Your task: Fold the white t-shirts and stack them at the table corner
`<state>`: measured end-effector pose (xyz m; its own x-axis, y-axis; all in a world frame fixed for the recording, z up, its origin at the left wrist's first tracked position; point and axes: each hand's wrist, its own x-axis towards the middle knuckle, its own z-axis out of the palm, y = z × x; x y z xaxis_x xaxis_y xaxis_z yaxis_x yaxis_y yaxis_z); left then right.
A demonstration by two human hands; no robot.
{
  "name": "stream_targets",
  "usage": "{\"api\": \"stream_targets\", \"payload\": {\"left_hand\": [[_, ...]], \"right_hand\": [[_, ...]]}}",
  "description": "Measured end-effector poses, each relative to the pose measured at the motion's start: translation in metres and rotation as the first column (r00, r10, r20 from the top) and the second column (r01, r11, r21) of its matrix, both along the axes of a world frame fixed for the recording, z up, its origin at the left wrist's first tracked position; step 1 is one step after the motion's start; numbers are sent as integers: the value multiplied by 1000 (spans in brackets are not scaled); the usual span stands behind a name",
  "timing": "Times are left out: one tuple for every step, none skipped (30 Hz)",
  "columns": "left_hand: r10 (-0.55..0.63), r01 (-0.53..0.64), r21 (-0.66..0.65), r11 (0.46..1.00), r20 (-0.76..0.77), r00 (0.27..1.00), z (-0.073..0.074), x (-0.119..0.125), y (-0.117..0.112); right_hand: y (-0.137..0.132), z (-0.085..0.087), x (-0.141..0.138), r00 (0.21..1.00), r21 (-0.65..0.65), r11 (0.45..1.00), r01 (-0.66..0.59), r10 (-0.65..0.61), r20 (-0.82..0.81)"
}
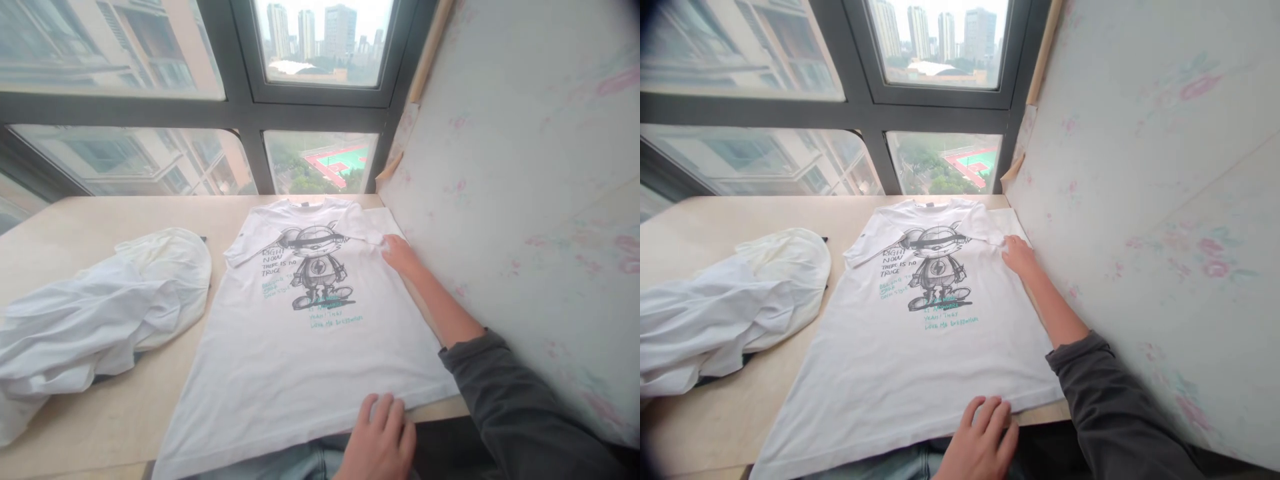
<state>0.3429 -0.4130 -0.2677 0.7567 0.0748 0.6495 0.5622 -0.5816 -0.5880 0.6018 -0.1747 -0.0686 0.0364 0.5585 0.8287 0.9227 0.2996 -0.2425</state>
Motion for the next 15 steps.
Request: {"api": "stream_targets", "payload": {"left_hand": [[0,0,-12,1000,-37,999,1,6,-2],[0,-1,-17,1000,-58,998,3,14,-4],[8,-9,-19,1000,-63,998,5,23,-6],[19,-21,-21,1000,-60,998,7,33,-7],[35,-37,-27,999,-54,998,8,45,-7],[50,-52,-39,998,-49,998,9,58,-7],[58,-61,-58,996,-51,997,8,71,-5],[61,-66,-83,994,-63,996,6,84,-3],[61,-70,-112,991,-80,995,4,96,0],[61,-76,-147,986,-102,993,1,106,3],[69,-92,-183,979,-128,989,-2,114,7],[83,-116,-217,969,-152,985,-4,121,10],[101,-142,-245,959,-172,980,-5,125,14],[114,-162,-269,950,-185,976,-6,128,17],[119,-171,-288,942,-188,975,-6,129,19]], "right_hand": [[-4,-7,2,1000,1,1000,1,-1,-10],[-7,-13,4,1000,3,1000,-2,2,-21],[-10,-19,4,999,8,1000,-6,6,-33],[-11,-24,3,999,13,1000,-11,12,-45],[-12,-28,2,998,20,1000,-16,17,-59],[-13,-31,1,997,27,999,-20,22,-73],[-13,-32,0,996,34,999,-24,26,-88],[-13,-32,-1,994,40,999,-26,30,-103],[-13,-32,-1,992,44,999,-27,32,-118],[-13,-31,-1,991,48,998,-29,35,-133],[-13,-30,0,989,49,998,-30,37,-146],[-14,-29,1,987,48,998,-32,39,-159],[-15,-29,2,984,46,998,-34,41,-171],[-15,-29,4,982,41,998,-36,43,-183],[-16,-29,5,980,34,999,-39,44,-195]]}}
